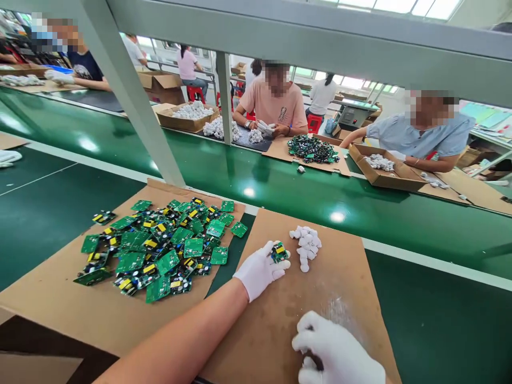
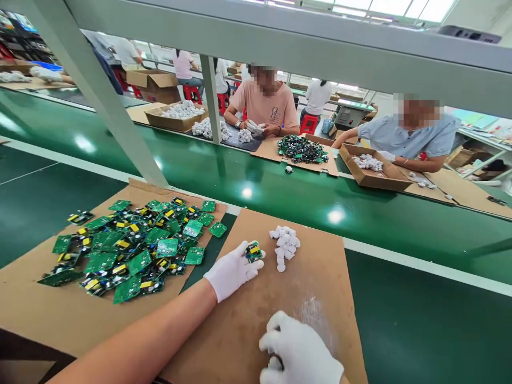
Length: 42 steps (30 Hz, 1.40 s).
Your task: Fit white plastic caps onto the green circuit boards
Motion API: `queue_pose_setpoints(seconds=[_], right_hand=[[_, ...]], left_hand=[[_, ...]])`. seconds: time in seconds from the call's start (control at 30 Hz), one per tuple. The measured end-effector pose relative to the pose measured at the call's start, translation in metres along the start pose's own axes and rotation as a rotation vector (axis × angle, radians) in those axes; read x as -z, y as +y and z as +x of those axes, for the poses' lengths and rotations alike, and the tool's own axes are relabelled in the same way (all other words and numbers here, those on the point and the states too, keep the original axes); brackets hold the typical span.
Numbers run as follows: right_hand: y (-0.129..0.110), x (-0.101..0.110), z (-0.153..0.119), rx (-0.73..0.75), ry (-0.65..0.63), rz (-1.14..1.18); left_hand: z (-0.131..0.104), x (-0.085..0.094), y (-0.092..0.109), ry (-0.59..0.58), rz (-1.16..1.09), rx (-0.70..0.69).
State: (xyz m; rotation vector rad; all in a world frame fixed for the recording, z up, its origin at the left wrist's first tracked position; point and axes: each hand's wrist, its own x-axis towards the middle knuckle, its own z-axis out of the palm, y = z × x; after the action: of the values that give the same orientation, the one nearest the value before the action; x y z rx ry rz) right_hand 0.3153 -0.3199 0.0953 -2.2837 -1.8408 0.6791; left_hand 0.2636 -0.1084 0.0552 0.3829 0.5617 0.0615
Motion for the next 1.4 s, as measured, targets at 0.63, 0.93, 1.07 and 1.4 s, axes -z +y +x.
queue_pose_setpoints(seconds=[0.63, 0.93, 1.07, 1.4], right_hand=[[0.047, -0.014, 0.013, -0.184, 0.543, 0.002], [0.016, -0.029, 0.007, -0.027, 0.246, -0.341], [0.047, -0.023, 0.002, -0.317, 0.416, -0.382], [0.031, -0.022, -0.002, -0.123, 0.315, -0.428]], left_hand=[[-0.015, -0.007, -0.004, -0.085, 0.119, -0.034], [-0.009, -0.004, -0.008, -0.039, 0.123, -0.032], [-0.007, -0.001, -0.008, 0.001, 0.138, -0.03], [-0.01, -0.004, -0.004, -0.038, 0.155, -0.023]])
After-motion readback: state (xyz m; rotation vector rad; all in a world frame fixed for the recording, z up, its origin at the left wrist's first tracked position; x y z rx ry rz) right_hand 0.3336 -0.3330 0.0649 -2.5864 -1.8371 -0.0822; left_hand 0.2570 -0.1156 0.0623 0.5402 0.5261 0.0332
